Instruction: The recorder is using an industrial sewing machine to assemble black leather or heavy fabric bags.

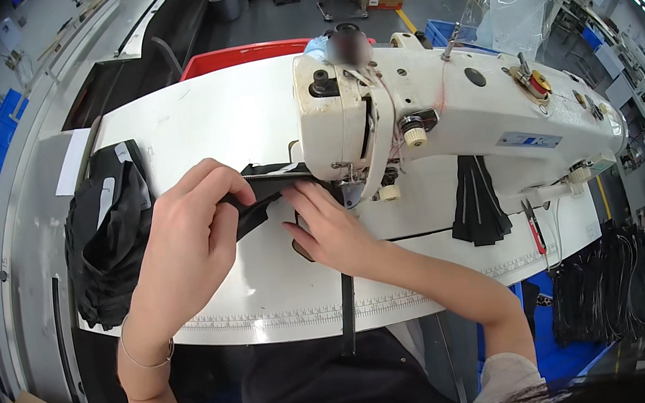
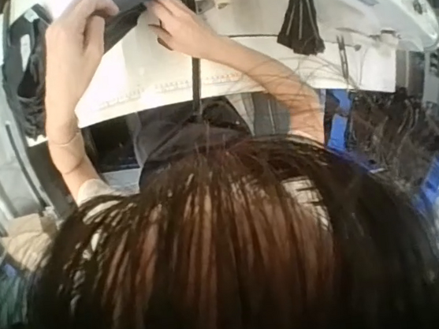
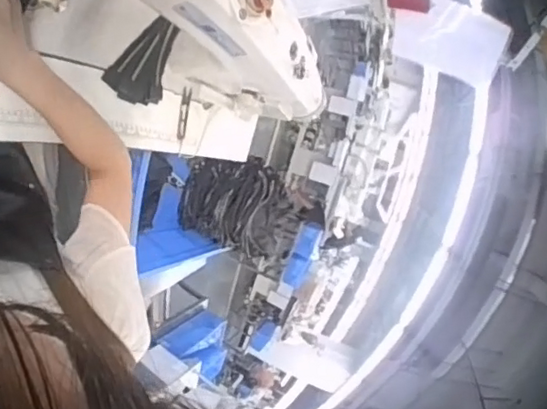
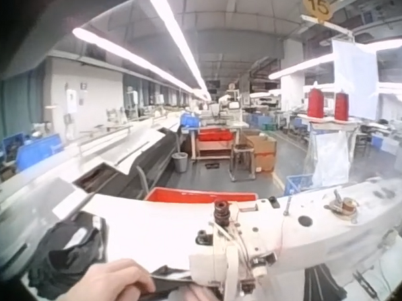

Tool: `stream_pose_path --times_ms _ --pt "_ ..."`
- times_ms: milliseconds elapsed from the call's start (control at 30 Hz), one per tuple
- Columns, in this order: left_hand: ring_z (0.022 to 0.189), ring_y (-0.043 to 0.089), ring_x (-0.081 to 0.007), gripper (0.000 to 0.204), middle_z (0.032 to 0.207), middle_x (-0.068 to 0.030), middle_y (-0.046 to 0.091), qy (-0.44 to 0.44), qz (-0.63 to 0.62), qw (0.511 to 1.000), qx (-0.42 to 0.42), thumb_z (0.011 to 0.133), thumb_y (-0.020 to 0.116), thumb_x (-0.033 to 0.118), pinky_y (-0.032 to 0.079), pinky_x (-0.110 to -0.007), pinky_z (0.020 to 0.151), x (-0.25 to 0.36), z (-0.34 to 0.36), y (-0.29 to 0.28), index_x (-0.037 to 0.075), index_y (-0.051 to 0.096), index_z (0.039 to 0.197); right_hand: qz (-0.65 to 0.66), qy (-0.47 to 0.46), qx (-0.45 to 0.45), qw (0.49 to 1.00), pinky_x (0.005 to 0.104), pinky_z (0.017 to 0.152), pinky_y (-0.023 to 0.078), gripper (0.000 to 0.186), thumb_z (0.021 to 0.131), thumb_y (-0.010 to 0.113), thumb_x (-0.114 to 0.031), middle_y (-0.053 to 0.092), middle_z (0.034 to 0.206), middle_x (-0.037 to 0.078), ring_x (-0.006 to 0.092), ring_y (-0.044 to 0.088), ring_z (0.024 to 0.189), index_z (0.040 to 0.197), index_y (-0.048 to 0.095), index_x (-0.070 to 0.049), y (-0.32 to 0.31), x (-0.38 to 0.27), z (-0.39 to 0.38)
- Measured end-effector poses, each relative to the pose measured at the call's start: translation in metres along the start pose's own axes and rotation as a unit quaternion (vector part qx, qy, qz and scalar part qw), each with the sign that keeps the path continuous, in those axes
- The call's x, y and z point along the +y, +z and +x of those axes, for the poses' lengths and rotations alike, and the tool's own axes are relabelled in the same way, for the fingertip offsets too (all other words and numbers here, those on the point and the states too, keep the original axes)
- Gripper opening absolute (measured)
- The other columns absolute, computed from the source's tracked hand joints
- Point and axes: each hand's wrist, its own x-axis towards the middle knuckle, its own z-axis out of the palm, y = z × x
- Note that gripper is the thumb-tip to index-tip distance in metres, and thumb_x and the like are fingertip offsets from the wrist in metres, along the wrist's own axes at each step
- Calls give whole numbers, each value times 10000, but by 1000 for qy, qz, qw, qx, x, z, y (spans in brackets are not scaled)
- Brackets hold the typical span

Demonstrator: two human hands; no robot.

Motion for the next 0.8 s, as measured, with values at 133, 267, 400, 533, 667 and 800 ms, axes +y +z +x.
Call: stream_pose_path --times_ms 133,267,400,533,667,800 --pt "658 545 -247 184 807 -136 578 -11 17 999 -48 700 416 -105 417 -305 615 -9 16 -11 -52 555 808 -9 67 -57 996 410 724 479 198 835 591 -19 584 885 162 349 574 782 1025 599 38 17 23 -4" --pt "846 579 -289 129 901 -147 597 42 254 966 -9 724 513 -76 447 -354 763 -68 26 -19 -39 592 819 41 7 -55 998 387 695 467 113 819 638 -52 597 787 125 312 578 721 899 625 25 -4 3 -10" --pt "891 549 -285 174 915 -135 576 188 145 971 -4 749 673 42 440 -375 810 -70 5 60 -13 630 909 59 101 -94 989 382 721 450 119 826 646 -65 598 788 113 286 576 783 906 611 16 -17 -2 -9" --pt "763 545 -245 237 810 -102 549 -33 -63 995 -76 740 731 111 461 -338 661 -67 -14 79 11 641 935 60 93 -54 992 403 799 441 259 825 620 -64 559 1004 144 334 556 925 1068 544 -13 -20 -1 -20" --pt "764 554 -232 226 793 -82 539 12 -13 998 -59 715 695 53 465 -323 689 -67 -19 75 -8 637 925 -59 -4 -193 979 475 925 400 420 783 676 -182 509 1054 225 388 522 991 1070 504 71 -43 -8 -48" --pt "856 585 -277 309 842 -126 579 210 220 953 8 612 602 48 496 -379 785 -39 -12 111 -4 569 915 -69 -16 -261 963 643 1045 199 655 751 697 -407 495 1129 253 415 475 1105 1151 496 72 -20 3 -38"
